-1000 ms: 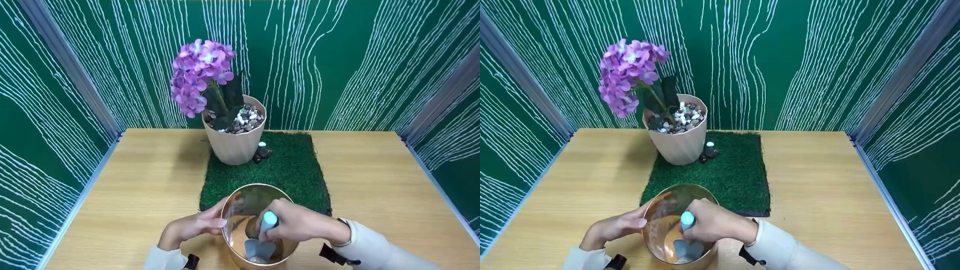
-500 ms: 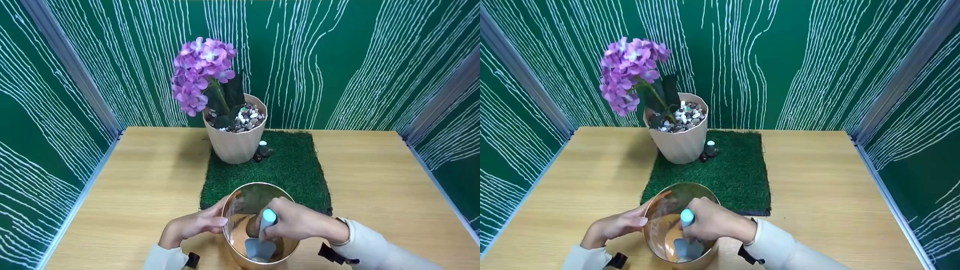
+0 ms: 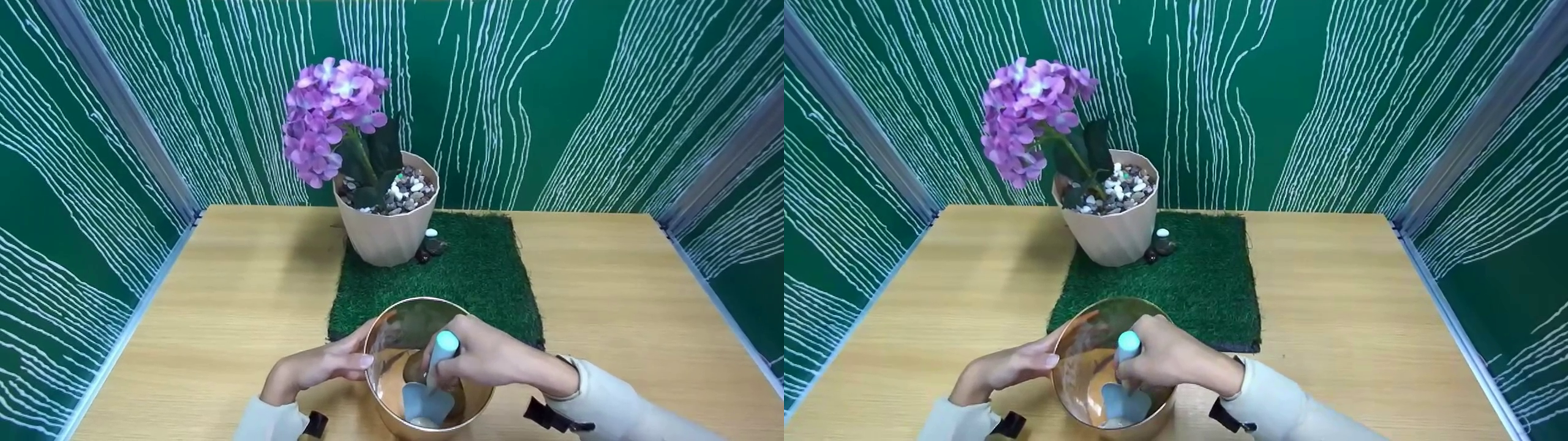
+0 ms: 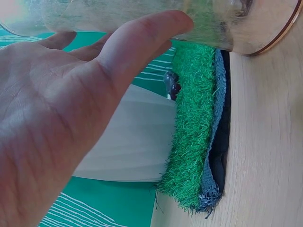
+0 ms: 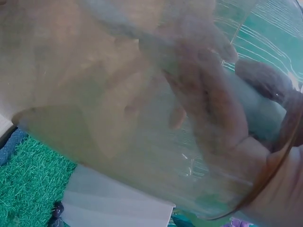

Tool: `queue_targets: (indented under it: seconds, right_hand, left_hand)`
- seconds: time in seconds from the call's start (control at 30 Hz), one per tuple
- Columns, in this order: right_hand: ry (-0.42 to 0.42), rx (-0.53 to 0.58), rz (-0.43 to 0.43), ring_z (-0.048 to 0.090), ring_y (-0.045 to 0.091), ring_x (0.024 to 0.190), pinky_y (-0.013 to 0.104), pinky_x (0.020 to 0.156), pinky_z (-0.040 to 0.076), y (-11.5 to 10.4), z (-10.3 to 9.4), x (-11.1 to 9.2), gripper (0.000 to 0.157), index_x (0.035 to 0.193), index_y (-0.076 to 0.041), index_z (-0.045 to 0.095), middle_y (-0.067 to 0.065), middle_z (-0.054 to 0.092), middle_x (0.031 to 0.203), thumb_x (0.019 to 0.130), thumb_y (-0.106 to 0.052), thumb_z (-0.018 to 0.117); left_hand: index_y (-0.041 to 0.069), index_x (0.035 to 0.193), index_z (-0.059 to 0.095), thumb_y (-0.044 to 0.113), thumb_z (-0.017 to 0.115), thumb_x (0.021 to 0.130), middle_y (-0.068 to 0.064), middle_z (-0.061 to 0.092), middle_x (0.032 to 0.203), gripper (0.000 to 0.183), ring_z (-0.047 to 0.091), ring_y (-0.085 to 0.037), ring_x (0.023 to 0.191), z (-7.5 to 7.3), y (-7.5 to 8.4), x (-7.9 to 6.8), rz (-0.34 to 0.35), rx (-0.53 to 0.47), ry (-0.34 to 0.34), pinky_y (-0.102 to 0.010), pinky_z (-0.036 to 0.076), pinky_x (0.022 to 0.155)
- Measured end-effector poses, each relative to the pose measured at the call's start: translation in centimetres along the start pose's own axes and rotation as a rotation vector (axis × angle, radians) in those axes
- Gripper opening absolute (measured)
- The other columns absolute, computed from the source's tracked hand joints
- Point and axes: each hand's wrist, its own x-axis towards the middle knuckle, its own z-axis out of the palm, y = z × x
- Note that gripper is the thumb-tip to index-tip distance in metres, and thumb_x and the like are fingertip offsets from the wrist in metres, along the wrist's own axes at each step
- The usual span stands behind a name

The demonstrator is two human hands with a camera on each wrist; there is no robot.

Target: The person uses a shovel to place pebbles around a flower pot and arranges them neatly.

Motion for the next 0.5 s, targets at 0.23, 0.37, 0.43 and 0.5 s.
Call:
queue_targets:
  seconds: [0.23,0.37,0.43,0.5]
  right_hand:
    - [0.045,0.038,0.044,0.075,0.013,0.072,0.029,0.069,0.064,-0.3,-0.6,-0.6,0.017,0.100,0.003,0.080,0.014,0.081,0.091,0.089,-0.001,0.068]
    - [0.057,0.068,0.023,0.077,0.013,0.075,0.028,0.073,0.064,-0.2,-0.8,-1.0,0.018,0.101,0.006,0.079,0.017,0.082,0.095,0.090,-0.002,0.067]
    - [0.060,0.077,0.019,0.077,0.014,0.075,0.028,0.073,0.064,-0.2,-0.7,-1.0,0.018,0.102,0.007,0.078,0.017,0.082,0.096,0.090,-0.002,0.068]
    - [0.062,0.069,0.025,0.077,0.014,0.076,0.028,0.073,0.064,-0.2,-0.3,-1.0,0.017,0.102,0.006,0.078,0.016,0.081,0.095,0.090,-0.002,0.069]
  left_hand:
    - [0.016,0.171,-0.005,0.052,0.051,0.104,-0.020,0.002,0.178,0.094,0.023,-0.047,0.159,0.1,-0.1,0.2,0.026,0.006,-0.009,-0.054,0.045,0.117]
    - [0.018,0.171,-0.005,0.052,0.051,0.104,-0.019,0.002,0.178,0.094,0.022,-0.046,0.160,0.1,0.0,0.1,0.017,-0.002,-0.005,-0.056,0.045,0.117]
    - [0.017,0.171,-0.004,0.053,0.051,0.104,-0.019,0.003,0.178,0.094,0.022,-0.046,0.160,0.2,0.1,0.0,0.018,-0.005,-0.004,-0.057,0.045,0.117]
    - [0.017,0.171,-0.005,0.053,0.051,0.104,-0.019,0.003,0.178,0.094,0.023,-0.046,0.160,0.2,0.2,0.0,0.022,-0.006,-0.005,-0.057,0.045,0.117]
